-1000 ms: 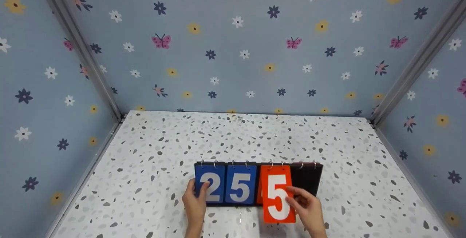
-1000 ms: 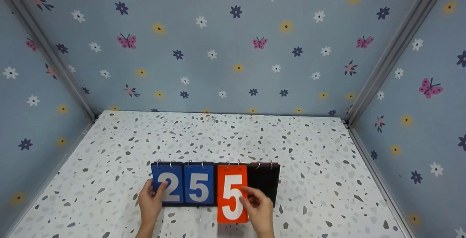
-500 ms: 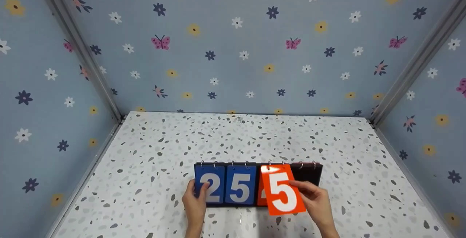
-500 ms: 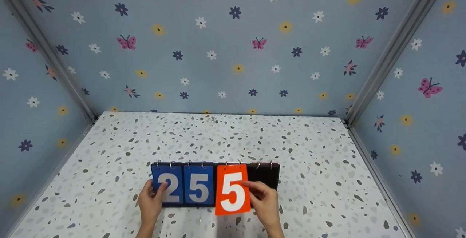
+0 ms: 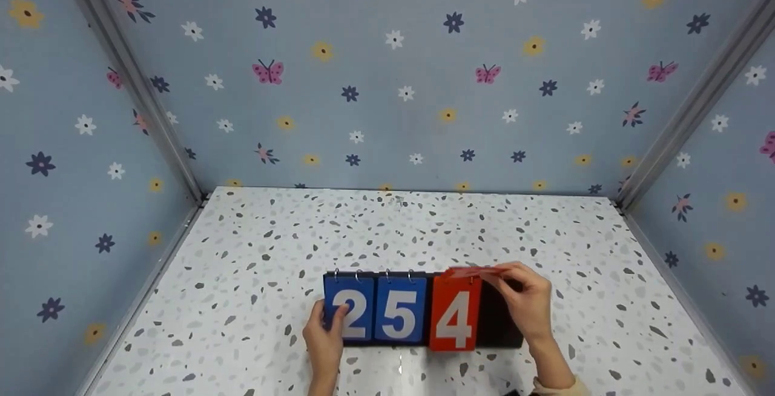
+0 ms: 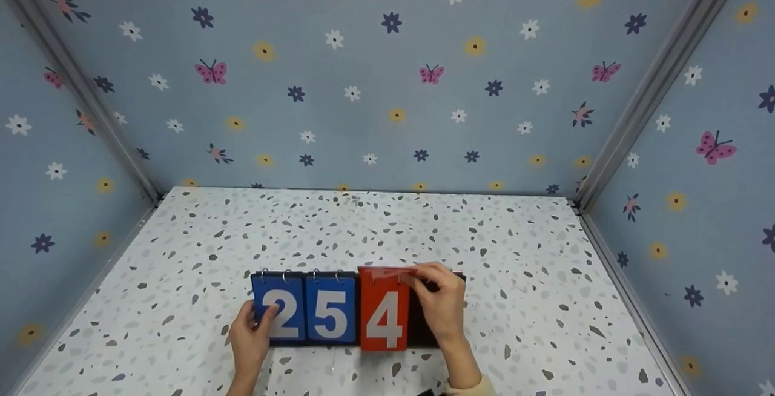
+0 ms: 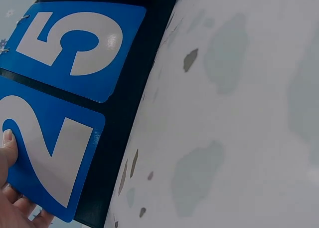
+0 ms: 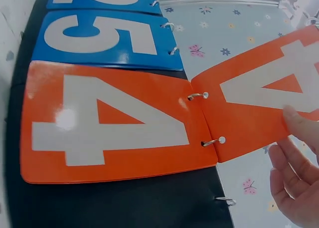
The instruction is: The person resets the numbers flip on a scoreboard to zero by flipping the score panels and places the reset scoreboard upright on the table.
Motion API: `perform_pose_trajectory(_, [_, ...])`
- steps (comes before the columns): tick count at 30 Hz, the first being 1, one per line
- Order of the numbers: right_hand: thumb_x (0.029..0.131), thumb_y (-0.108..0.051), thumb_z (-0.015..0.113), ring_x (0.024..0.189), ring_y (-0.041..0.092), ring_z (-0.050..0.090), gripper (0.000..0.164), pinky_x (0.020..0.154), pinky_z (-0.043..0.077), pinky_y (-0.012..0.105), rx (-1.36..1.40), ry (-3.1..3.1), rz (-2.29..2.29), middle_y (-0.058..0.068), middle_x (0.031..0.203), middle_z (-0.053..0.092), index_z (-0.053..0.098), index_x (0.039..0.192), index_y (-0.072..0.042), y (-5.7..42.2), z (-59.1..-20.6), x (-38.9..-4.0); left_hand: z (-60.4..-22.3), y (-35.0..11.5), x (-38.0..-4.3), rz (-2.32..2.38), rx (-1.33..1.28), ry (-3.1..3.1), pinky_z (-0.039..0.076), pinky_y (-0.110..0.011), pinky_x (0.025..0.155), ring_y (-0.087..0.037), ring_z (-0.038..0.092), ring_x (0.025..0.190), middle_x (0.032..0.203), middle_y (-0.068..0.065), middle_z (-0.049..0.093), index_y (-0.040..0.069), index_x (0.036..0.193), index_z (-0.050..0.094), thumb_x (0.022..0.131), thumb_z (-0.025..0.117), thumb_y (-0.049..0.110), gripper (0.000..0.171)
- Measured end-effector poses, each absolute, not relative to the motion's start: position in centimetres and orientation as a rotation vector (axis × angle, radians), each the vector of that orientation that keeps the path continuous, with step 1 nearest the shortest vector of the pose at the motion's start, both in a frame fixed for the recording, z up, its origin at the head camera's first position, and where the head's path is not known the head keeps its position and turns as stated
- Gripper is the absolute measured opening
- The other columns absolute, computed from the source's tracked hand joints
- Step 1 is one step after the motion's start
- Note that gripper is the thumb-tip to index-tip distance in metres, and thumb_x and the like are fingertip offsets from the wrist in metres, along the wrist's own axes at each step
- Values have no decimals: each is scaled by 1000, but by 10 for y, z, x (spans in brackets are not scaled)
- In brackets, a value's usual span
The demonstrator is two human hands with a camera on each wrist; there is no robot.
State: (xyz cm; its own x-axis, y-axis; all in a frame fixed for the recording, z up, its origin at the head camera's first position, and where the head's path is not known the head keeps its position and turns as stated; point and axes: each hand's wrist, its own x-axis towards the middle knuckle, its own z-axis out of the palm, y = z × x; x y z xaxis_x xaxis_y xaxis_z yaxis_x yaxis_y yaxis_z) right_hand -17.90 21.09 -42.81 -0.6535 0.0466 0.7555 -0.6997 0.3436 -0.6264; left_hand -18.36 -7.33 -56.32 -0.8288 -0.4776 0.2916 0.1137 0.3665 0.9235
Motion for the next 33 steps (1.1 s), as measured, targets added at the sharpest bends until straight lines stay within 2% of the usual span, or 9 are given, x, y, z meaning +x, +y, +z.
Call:
perform_pose_trajectory(3, [64, 21, 69, 65, 10, 58, 16, 59, 47, 15, 535, -1922, 1302, 15, 68, 61, 65, 72, 8, 209, -422, -189, -563, -73, -183, -1487, 314, -2105, 47, -34, 68, -21, 60, 76, 82, -8, 64, 2, 88, 57, 81, 68, 18, 21])
perform_pose_trajectory(8, [65, 16, 72, 60, 16, 56, 14, 61, 45, 18, 506, -1963, 1212, 14, 66, 62, 66, 74, 6, 208, -418, -207, -563, -73, -184, -1505, 326, -2107, 47, -38, 73, -23, 61, 81, 86, -10, 65, 2, 91, 58, 81, 67, 20, 23])
perform_pose_trajectory(16, [68, -2, 77, 60, 14, 58, 11, 61, 44, 17, 417, -2057, 1137, 5, 69, 66, 70, 78, -2, 218, -443, -247, -565, -74, -182, -1468, 294, -2077, 45, -31, 63, -18, 58, 69, 78, -6, 64, 3, 87, 59, 78, 71, 15, 19])
perform_pose_trajectory(23, [70, -9, 77, 59, 17, 59, 18, 56, 47, 22, 291, -2212, 1145, 7, 68, 65, 70, 83, 0, 218, -452, -265, -567, -74, -183, -1475, 314, -2099, 47, -34, 66, -18, 59, 73, 80, -6, 64, 4, 88, 59, 79, 69, 18, 20])
perform_pose_trajectory(28, [73, -7, 74, 61, 20, 60, 29, 57, 48, 28, 175, -2380, 1149, 11, 70, 64, 66, 98, 6, 218, -455, -270, -566, -74, -184, -1494, 334, -2115, 47, -38, 73, -24, 61, 81, 86, -10, 65, 2, 91, 58, 80, 69, 20, 23])
perform_pose_trajectory(33, [80, -8, 69, 71, 26, 63, 36, 63, 51, 35, 161, -2522, 1173, 18, 82, 65, 59, 110, 7, 221, -455, -268, -565, -74, -184, -1496, 325, -2106, 47, -40, 76, -27, 62, 84, 88, -13, 65, 1, 91, 58, 79, 69, 19, 24])
